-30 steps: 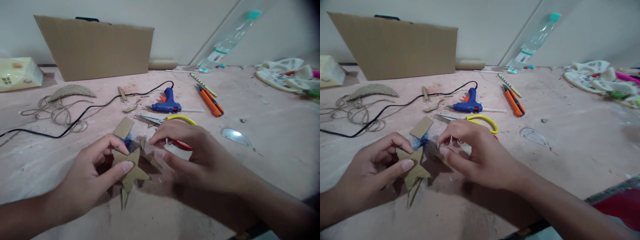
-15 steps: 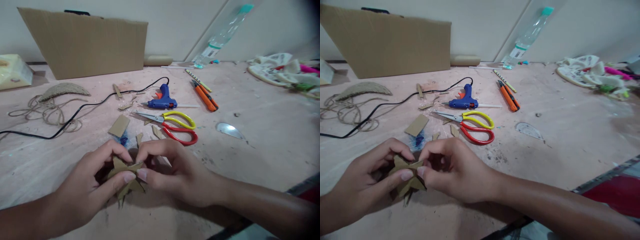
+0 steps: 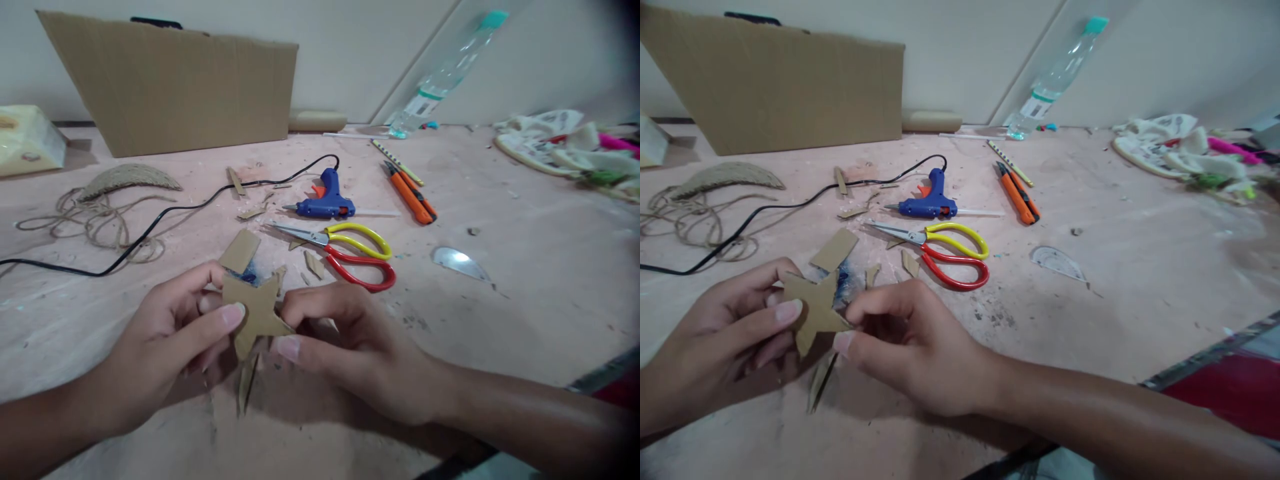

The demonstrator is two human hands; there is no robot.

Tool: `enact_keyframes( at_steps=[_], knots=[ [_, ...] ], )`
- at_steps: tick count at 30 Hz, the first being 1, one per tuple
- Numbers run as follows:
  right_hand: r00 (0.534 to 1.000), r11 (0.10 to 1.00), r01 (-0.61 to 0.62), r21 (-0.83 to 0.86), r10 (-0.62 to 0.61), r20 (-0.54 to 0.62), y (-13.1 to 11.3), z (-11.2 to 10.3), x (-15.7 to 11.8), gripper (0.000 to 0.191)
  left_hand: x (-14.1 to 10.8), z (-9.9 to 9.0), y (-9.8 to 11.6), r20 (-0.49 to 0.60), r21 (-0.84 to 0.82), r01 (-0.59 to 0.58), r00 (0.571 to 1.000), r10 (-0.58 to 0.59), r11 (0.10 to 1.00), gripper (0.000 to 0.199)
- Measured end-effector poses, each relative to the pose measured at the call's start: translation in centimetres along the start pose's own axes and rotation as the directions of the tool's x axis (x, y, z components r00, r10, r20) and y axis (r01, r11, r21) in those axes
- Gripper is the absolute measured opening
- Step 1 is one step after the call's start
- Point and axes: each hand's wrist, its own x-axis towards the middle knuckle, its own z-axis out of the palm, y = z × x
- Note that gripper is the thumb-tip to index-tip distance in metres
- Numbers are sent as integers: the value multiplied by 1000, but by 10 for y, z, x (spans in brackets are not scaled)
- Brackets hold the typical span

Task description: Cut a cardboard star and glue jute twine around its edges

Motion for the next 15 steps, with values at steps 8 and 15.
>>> enact_keyframes(
  at_steps=[8, 15],
  knots=[
    [996, 996, -57, -70, 61, 62, 0, 0, 1, 44, 4, 2, 6, -115, 230, -75, 988, 103, 970, 48],
    [999, 997, -37, -66, 39, 32, -2, 1, 1, 36, 4, -1, 0, -117, 149, -47, 991, 65, 988, 43]
  ],
)
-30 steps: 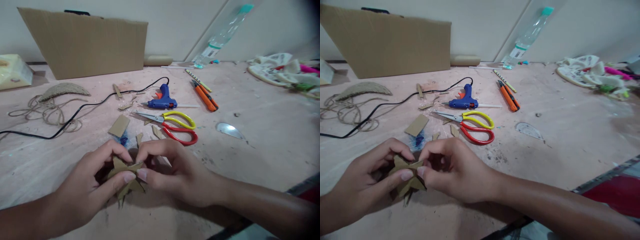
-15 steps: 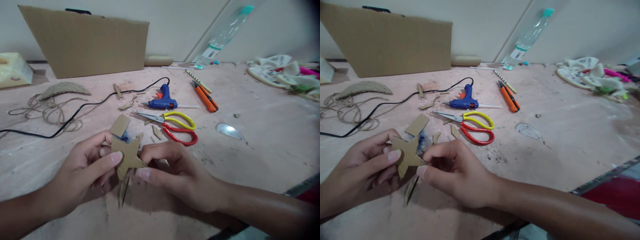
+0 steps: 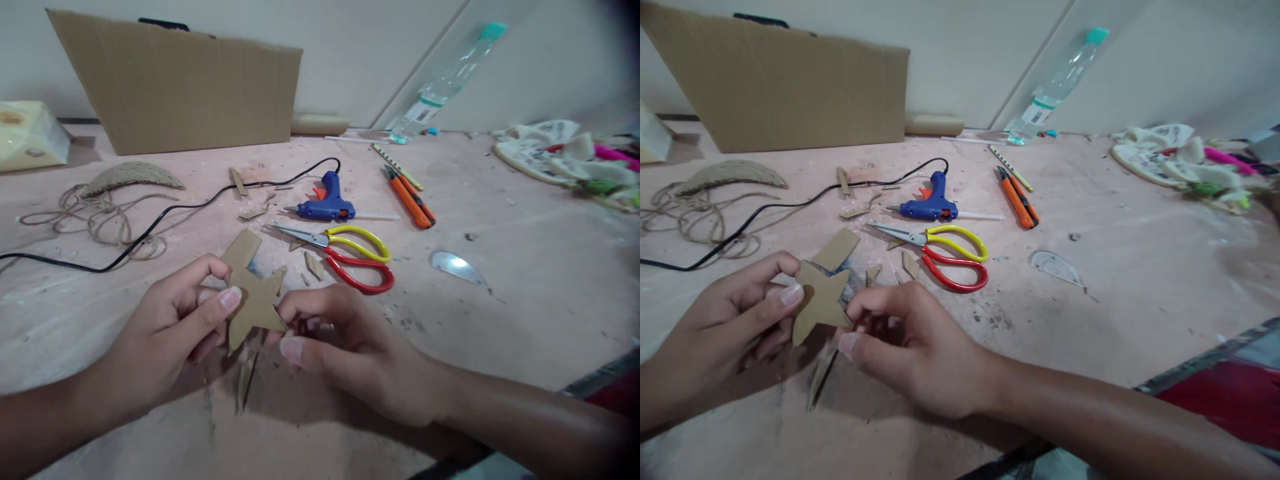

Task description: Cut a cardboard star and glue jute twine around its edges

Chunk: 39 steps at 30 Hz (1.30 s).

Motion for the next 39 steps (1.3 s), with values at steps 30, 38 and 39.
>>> enact_keyframes(
  at_steps=[30, 38, 39],
  knots=[
    [956, 960, 249, -128, -265, -127, 0, -3, 3, 37, -8, -4, 1, 217, 86, -45, 976, 25, 995, 41],
    [966, 966, 216, -142, -232, -114, 0, -6, 2, 34, -12, -5, 3, 229, 31, -8, 973, 1, 999, 41],
    [971, 969, 210, -127, -222, -92, -1, -7, 2, 35, -13, -6, 3, 225, 0, 14, 974, -14, 1000, 42]
  ],
)
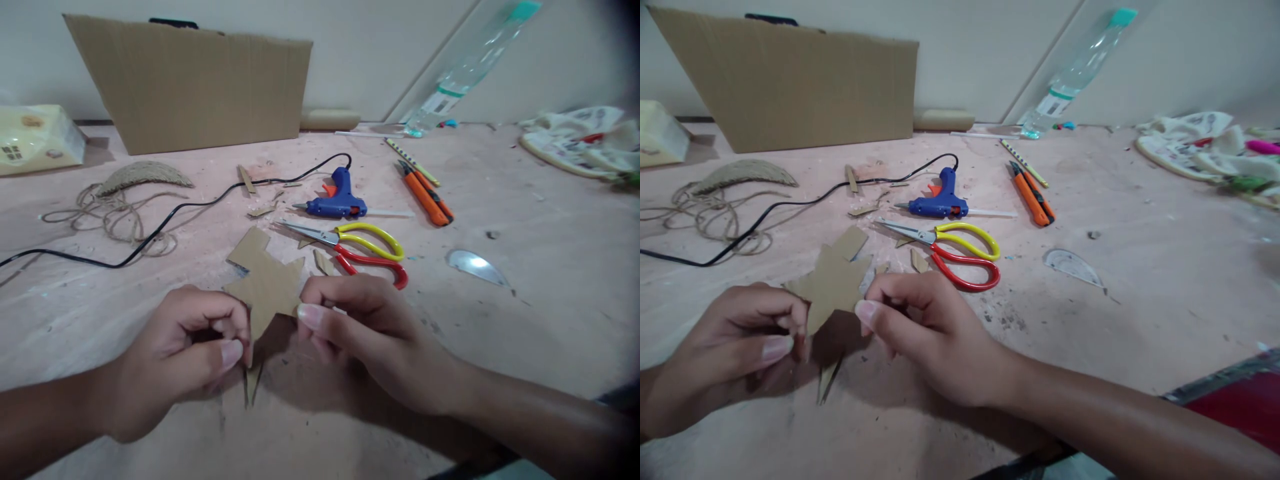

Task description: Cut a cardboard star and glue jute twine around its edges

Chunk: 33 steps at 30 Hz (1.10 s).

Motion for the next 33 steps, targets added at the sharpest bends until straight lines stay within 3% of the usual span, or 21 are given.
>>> enact_keyframes(
  at_steps=[4, 7, 10, 17, 29, 33],
  knots=[
    [984, 999, 31, 38, -38, 174, -5, -7, 0, 39, -2, -2, -1, 1, 8, 11, 1000, -11, 1000, 50],
    [967, 997, 83, 0, -80, 240, -10, -12, 2, 34, -2, -1, 0, 51, 49, 45, 998, -48, 998, 43],
    [954, 988, 154, -31, -141, 264, -11, -15, 4, 30, -1, 3, 1, 27, 22, 59, 998, -59, 998, 31],
    [937, 974, 204, -95, -166, 306, -1, -11, 1, 33, 1, 11, 7, -36, 120, 25, 999, -21, 992, 34],
    [944, 989, 116, -89, -81, 321, 4, -10, 1, 37, 7, 12, 6, -94, 211, -83, 990, 104, 974, 18],
    [936, 988, 109, -107, -66, 345, 6, -10, 2, 43, 5, 12, 8, -129, 302, -89, 983, 133, 949, 24]
  ],
)
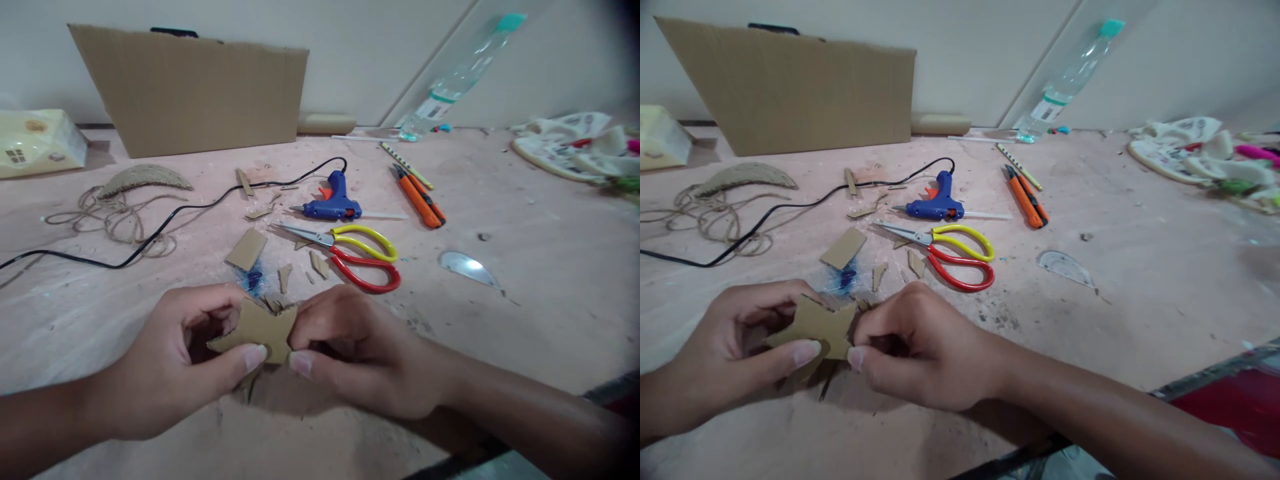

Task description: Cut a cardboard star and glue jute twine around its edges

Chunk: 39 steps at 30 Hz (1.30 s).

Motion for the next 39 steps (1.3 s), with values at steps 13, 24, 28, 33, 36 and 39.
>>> enact_keyframes(
  at_steps=[13, 24, 28, 33, 36, 39],
  knots=[
    [1000, 1000, -6, 29, 5, 24, 0, 2, 4, 46, 1, 1, 2, -43, 40, -25, 999, 26, 999, 27],
    [1000, 992, -26, 124, 25, 9, 1, 5, 6, 47, 2, 4, 3, -47, -43, 11, 999, -13, 999, 22],
    [998, 982, -58, 178, 52, 41, 2, 5, 6, 51, 1, 4, 1, -70, -66, 37, 997, -42, 997, 23],
    [999, 990, -30, 136, 26, 34, 2, 8, 6, 45, 2, 3, -3, -64, -69, 49, 996, -54, 996, 25],
    [994, 994, -3, -113, -9, -106, -2, -3, 3, 30, 2, 2, -8, -160, -17, -31, 987, 28, 999, 23],
    [929, 756, -115, -644, -147, -339, -3, -32, -4, 22, 0, 3, -15, -224, -31, -54, 974, 46, 998, 26]
  ],
)
